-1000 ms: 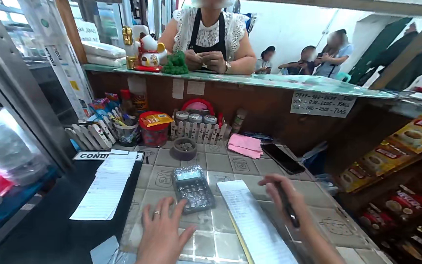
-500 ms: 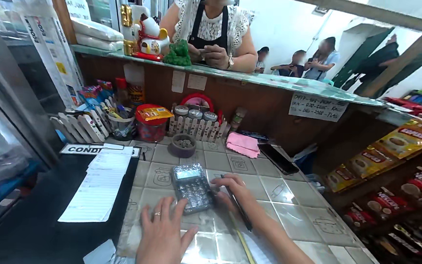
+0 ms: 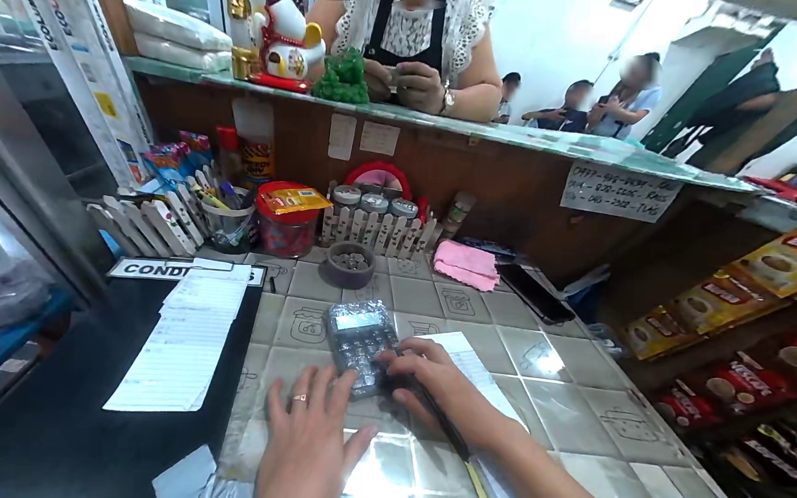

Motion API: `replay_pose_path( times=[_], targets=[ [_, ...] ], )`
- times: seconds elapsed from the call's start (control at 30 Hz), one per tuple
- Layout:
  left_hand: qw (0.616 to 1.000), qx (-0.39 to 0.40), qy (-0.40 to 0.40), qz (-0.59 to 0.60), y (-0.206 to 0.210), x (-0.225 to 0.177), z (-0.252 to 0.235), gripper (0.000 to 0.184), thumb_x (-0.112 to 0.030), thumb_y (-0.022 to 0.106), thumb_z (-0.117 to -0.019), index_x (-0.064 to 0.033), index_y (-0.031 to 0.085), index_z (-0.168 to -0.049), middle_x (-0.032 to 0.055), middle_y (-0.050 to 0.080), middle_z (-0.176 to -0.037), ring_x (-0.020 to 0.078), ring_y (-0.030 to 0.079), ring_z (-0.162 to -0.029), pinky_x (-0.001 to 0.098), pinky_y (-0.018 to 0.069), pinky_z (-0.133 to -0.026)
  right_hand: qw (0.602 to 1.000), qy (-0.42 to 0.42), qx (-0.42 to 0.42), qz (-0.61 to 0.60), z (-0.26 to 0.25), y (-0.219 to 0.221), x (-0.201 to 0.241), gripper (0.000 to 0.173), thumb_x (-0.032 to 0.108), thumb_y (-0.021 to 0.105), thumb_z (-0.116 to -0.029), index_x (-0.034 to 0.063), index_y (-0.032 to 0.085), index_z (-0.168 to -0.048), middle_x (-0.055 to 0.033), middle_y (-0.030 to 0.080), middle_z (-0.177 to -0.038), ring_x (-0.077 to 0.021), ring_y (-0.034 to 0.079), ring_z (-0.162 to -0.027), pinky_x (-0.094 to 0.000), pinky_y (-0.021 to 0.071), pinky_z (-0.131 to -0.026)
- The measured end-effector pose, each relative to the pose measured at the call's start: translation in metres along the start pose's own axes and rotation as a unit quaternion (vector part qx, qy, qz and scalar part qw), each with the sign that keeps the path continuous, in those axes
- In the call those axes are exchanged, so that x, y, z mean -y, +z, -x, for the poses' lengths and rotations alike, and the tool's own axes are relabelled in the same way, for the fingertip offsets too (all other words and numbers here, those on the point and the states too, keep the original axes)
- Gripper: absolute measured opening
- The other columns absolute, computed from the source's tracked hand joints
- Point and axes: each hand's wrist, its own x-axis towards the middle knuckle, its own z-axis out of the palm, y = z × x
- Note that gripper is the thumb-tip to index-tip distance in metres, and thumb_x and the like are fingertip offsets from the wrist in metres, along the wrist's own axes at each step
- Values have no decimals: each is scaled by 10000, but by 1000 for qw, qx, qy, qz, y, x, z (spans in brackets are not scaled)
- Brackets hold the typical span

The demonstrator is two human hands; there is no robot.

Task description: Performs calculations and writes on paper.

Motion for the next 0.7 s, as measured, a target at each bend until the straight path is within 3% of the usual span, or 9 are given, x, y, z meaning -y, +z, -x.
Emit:
replay_pose_path(
  times=[0.3, 0.53, 0.7],
  targets=[
    [1000, 3, 1, -3, -1, -1, -1, 690, -757, 387, -945, -338, 497, -1482, 18, 551, -1477, 336, 445, -1432, 744, 249, -1120, 1000, 3, 5, 2, -4, 2, 0, 358, 511, 494, -1050, 242, 616, -1253, 121, 579, -1437, -135, 377, -1466, -438, 325, -1208],
    [1000, 4, -3, -8, -1, -1, -1, 690, -763, 376, -946, -346, 502, -1480, 20, 545, -1483, 330, 445, -1432, 736, 248, -1126, 997, -23, 77, 16, -8, 4, 5, 391, 530, 412, -1072, 236, 599, -1250, 130, 556, -1462, -107, 337, -1487, -453, 244, -1240],
    [1000, 2, -1, -9, -1, 0, -1, 690, -768, 370, -943, -353, 498, -1479, 18, 546, -1480, 319, 444, -1434, 727, 253, -1128, 1000, 7, -16, -8, -3, -7, 1, 342, 513, 458, -1061, 242, 610, -1204, 130, 623, -1345, -116, 419, -1423, -447, 323, -1199]
  ],
)
